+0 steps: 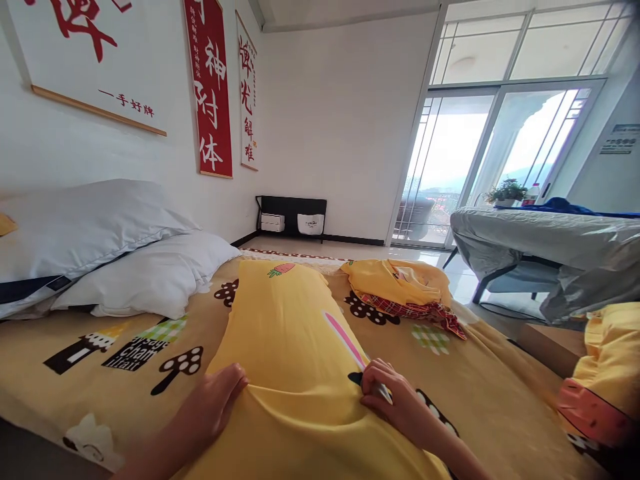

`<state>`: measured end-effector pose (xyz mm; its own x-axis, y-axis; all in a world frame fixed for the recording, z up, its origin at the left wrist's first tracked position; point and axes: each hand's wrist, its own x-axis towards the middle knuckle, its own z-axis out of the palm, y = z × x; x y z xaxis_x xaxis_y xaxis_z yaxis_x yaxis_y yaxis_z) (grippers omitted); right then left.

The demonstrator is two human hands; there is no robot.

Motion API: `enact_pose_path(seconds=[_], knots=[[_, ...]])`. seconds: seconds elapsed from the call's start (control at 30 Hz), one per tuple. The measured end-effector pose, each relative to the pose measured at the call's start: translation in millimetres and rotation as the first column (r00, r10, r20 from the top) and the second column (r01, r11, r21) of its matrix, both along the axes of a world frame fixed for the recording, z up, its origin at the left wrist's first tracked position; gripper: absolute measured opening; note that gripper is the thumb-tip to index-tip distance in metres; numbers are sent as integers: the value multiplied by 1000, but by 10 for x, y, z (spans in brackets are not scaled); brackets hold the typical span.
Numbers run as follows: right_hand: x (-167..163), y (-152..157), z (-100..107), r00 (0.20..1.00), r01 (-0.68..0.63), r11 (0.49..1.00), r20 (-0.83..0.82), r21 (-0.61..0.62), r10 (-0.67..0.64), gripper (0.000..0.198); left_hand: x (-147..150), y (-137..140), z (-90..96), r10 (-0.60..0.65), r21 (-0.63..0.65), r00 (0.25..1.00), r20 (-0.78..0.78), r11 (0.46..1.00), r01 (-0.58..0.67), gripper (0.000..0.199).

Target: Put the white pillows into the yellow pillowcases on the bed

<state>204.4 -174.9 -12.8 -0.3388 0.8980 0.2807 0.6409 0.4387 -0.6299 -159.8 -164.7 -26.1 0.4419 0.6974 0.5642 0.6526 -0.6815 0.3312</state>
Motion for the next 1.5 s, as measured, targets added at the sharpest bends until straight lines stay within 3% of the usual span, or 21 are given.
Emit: enact_pose_path(seconds=[0.23,0.37,0.47,0.57,0.63,0.7,0.83,0.93,1.03,1.13,1.2,1.37,1.5], knots=[[104,-66,111,999,-29,999,16,20,29,24,21,88,-15,9,-318,990,-139,947,-53,29],[105,-88,167,998,-29,997,66,65,24,25,4,89,64,-133,-357,973,-191,932,57,39],[63,-88,194,996,21,982,85,188,-37,22,33,71,147,-230,-327,948,-220,933,151,40],[-25,-43,231,986,69,915,111,397,-123,17,60,60,172,-273,-333,937,-218,923,192,43],[-105,39,230,977,96,876,123,473,-174,18,53,72,142,-289,-385,943,-166,899,208,43],[-189,162,174,972,133,882,113,452,-204,20,32,101,92,-255,-455,965,-63,868,199,46],[-301,398,-58,986,151,943,25,297,-166,18,2,160,20,-88,-553,983,163,817,165,57],[-276,423,-135,995,100,969,-17,227,-99,17,-10,162,20,-90,-585,980,176,791,178,58],[-163,338,-67,998,62,985,-17,159,-60,21,-49,143,66,-67,-546,990,122,829,123,50],[-53,279,-4,997,77,990,9,120,-78,25,-97,142,142,-9,-401,993,118,914,56,35],[-18,283,-11,995,100,990,11,103,-102,26,-100,153,182,-48,-314,994,102,946,78,36],[-54,382,-27,992,112,992,-58,55,-109,26,28,180,150,-92,-283,995,29,954,96,19],[-121,471,38,995,48,999,-83,13,-46,17,94,203,137,-84,-332,996,17,939,85,23]])
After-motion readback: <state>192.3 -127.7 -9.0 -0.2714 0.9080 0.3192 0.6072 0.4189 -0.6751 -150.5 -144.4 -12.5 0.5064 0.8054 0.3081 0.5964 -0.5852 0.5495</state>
